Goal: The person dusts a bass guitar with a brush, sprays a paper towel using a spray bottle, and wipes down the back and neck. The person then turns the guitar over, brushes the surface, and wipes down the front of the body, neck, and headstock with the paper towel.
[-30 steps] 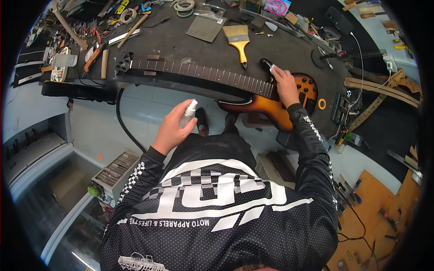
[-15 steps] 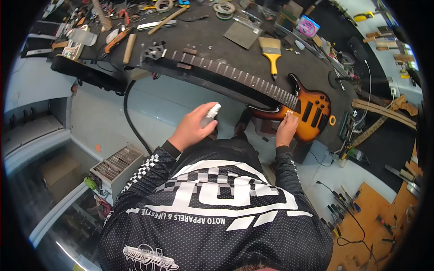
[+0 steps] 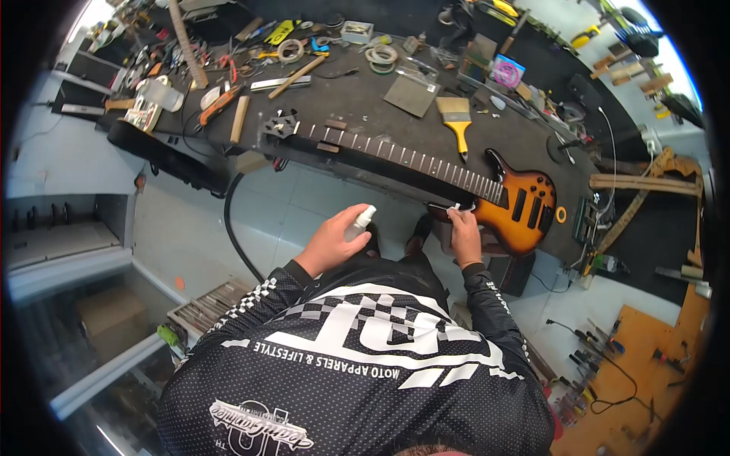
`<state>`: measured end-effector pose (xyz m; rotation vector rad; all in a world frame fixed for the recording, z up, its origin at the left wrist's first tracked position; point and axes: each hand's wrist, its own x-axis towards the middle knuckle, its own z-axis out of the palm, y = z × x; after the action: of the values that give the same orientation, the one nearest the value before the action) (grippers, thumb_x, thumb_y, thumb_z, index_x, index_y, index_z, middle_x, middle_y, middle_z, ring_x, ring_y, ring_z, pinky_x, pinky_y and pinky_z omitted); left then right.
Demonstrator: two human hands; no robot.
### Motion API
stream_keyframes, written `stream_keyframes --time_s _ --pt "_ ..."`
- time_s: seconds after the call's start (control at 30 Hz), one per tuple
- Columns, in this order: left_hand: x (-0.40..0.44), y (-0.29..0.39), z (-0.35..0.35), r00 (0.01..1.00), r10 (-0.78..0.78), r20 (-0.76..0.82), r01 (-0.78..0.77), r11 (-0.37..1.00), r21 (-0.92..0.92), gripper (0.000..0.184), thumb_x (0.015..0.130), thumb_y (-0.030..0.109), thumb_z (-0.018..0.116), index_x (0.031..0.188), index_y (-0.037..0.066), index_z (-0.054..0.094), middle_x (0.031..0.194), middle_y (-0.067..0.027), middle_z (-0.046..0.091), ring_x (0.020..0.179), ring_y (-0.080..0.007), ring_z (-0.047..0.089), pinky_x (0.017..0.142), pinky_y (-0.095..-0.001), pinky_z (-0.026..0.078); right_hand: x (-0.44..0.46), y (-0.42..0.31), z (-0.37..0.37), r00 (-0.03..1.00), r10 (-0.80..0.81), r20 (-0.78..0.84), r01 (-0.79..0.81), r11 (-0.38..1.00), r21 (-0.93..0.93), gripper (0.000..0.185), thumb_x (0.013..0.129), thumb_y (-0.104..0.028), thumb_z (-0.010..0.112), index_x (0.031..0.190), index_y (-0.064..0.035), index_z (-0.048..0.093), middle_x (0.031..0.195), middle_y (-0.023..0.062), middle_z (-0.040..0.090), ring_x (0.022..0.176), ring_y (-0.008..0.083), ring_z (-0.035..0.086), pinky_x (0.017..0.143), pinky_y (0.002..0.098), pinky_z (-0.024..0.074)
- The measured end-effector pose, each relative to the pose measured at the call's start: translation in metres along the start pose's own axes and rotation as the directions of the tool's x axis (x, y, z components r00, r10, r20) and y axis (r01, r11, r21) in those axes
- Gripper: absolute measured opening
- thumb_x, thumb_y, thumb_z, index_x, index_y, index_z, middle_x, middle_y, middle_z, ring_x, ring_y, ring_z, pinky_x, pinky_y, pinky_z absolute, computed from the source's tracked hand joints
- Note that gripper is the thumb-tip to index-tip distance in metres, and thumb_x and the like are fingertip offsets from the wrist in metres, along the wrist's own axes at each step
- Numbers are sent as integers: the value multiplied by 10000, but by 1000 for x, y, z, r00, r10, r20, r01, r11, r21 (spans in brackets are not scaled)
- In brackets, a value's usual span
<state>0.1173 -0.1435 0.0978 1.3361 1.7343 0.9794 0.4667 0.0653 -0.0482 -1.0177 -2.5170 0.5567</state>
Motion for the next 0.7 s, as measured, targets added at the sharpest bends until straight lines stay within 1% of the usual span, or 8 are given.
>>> stream_keyframes --time_s 0.1,0.17,0.23,0.33,0.43,0.53,0.63,0.7 --pt "2 -5 5 998 -38 54 39 999 -10 609 1040 213 830 1600 66 642 1488 -196 758 1324 -405 756 1127 -453 588 -22 26 -31 986 164 -19 -165 981 -98 487 979 78 683 1442 -31 785 1364 170 736 1280 401 681 1140 501 566" --pt "9 -4 9 996 -34 80 35 999 -16 609 1041 216 829 1600 65 640 1478 -197 760 1309 -408 757 1120 -453 589 -45 55 -40 950 267 -163 -292 943 -160 541 976 98 664 1490 -35 770 1407 219 717 1324 432 676 1183 502 549" --pt "13 -2 13 998 -4 60 6 999 -39 607 1044 218 827 1601 68 638 1469 -196 762 1297 -406 759 1115 -455 590 -64 80 -49 904 343 -256 -397 896 -201 516 990 111 651 1476 -20 767 1443 244 698 1344 452 670 1190 515 543" --pt "10 -2 12 999 7 37 -5 999 -43 608 1047 222 826 1603 70 634 1460 -197 764 1288 -406 761 1109 -456 592 -70 97 -50 813 433 -390 -524 835 -165 451 1009 120 635 1432 29 762 1419 272 687 1340 475 672 1193 532 537" --pt "-4 -10 7 1000 -26 7 26 998 -50 608 1050 224 825 1606 71 632 1457 -196 763 1292 -407 758 1111 -456 591 -62 98 -37 794 462 -395 -574 783 -238 385 1011 105 649 1382 81 752 1379 286 683 1326 487 678 1189 536 540" --pt "-20 -17 1 997 -68 -42 65 996 -67 608 1054 226 823 1609 72 629 1458 -196 762 1302 -407 754 1116 -454 587 -45 71 -13 827 471 -308 -543 811 -217 359 1010 77 678 1361 106 745 1352 290 679 1320 490 681 1179 536 547" --pt "-34 -24 -3 990 -93 -106 85 993 -81 608 1056 227 823 1611 74 628 1466 -194 758 1318 -405 748 1121 -453 584 -25 28 19 910 314 -270 -370 909 -192 344 1012 54 694 1349 82 757 1330 277 687 1307 486 684 1142 539 560" --pt "-41 -27 -5 985 -109 -134 97 991 -96 610 1055 226 824 1612 74 628 1473 -192 755 1325 -404 745 1126 -454 582 -7 5 30 941 272 -201 -302 944 -135 343 1013 57 684 1347 74 760 1312 261 694 1288 475 687 1122 533 566"
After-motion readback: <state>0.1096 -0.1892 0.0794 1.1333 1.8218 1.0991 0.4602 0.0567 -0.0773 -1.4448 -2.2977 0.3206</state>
